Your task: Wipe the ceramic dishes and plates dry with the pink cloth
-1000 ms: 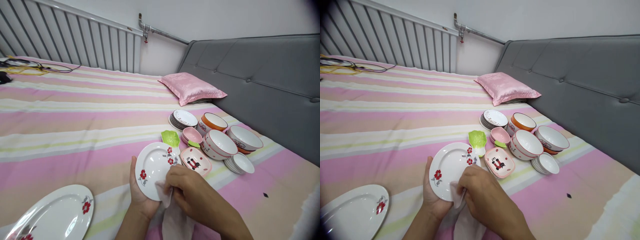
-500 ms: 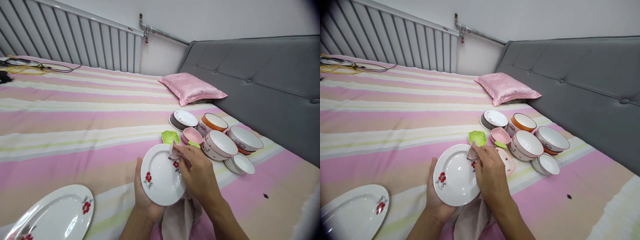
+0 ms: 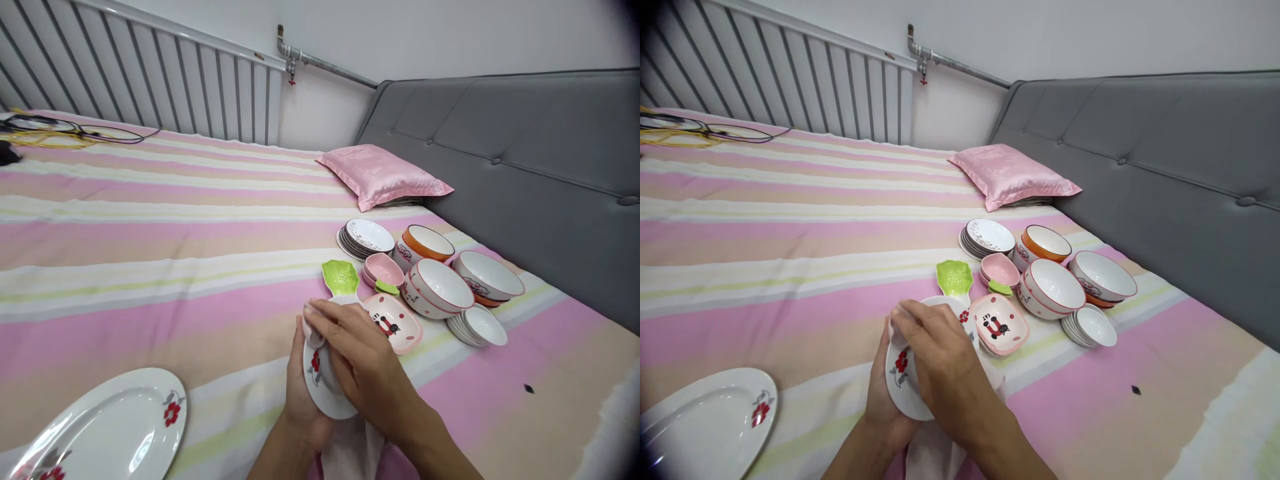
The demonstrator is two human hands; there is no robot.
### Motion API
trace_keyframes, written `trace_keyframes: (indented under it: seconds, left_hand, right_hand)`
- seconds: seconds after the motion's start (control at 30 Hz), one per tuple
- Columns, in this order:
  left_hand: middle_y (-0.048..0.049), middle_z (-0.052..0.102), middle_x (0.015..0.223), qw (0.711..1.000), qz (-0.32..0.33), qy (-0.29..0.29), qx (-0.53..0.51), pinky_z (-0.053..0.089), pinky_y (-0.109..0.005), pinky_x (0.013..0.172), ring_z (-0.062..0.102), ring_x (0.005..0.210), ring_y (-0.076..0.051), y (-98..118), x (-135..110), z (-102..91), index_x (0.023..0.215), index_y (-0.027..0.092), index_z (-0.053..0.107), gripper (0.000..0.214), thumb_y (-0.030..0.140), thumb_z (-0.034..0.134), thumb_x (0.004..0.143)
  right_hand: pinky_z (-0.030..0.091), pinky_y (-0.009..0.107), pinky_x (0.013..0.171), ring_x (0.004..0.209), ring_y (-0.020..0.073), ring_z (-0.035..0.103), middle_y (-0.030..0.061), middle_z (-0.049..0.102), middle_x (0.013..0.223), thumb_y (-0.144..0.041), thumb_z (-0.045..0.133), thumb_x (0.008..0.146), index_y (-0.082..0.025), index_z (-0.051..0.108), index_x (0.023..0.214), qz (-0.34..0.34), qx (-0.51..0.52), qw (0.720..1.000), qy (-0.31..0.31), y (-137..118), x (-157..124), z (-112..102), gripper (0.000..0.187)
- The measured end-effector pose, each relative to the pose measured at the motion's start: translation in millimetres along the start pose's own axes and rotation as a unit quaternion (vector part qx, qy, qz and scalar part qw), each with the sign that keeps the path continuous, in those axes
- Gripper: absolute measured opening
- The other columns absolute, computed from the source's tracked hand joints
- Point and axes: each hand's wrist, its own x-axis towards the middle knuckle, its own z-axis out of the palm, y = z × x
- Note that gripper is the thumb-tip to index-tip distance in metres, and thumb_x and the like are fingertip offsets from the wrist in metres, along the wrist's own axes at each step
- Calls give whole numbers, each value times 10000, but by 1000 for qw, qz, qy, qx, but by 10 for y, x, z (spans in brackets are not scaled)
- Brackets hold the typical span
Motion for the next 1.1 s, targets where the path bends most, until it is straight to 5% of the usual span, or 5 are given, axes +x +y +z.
trace_keyframes:
  seconds: [0.17,0.27,0.6,0.77,1.1]
  left_hand:
    - [-21,679,640,998,17,59,-10,480,-187,582,631,617,-112,19,4,-46,667,130,663,303,328,506,833]
    - [-30,672,665,998,-5,69,5,489,-232,633,635,668,-144,11,-7,-32,690,119,656,296,335,509,829]
    - [-111,706,891,993,-86,-57,63,403,-404,907,588,1008,-309,-9,-17,-48,850,121,698,387,473,609,719]
    - [-106,723,824,995,-75,11,71,389,-423,923,603,984,-323,11,-36,-85,769,132,717,245,338,682,641]
    - [-108,718,700,992,-36,104,69,434,-437,866,643,880,-321,135,-58,26,712,128,712,249,335,584,662]
  right_hand:
    - [465,343,859,1040,181,483,50,511,1291,-31,393,862,-198,536,1187,-49,33,996,-72,-62,-20,-67,393]
    - [458,325,845,1015,173,482,36,513,1279,-57,399,875,-212,565,1136,-27,20,995,-91,-63,-23,-122,346]
    - [427,343,847,983,187,513,44,585,1069,-67,413,840,-226,555,1106,100,-60,993,-14,96,-9,-317,341]
    - [428,341,817,947,192,532,30,594,1020,-128,469,804,-238,547,1056,180,-45,982,-16,165,-14,-335,286]
    - [411,328,668,854,225,554,48,638,904,-220,481,779,-207,591,971,292,-70,953,-43,275,2,-299,222]
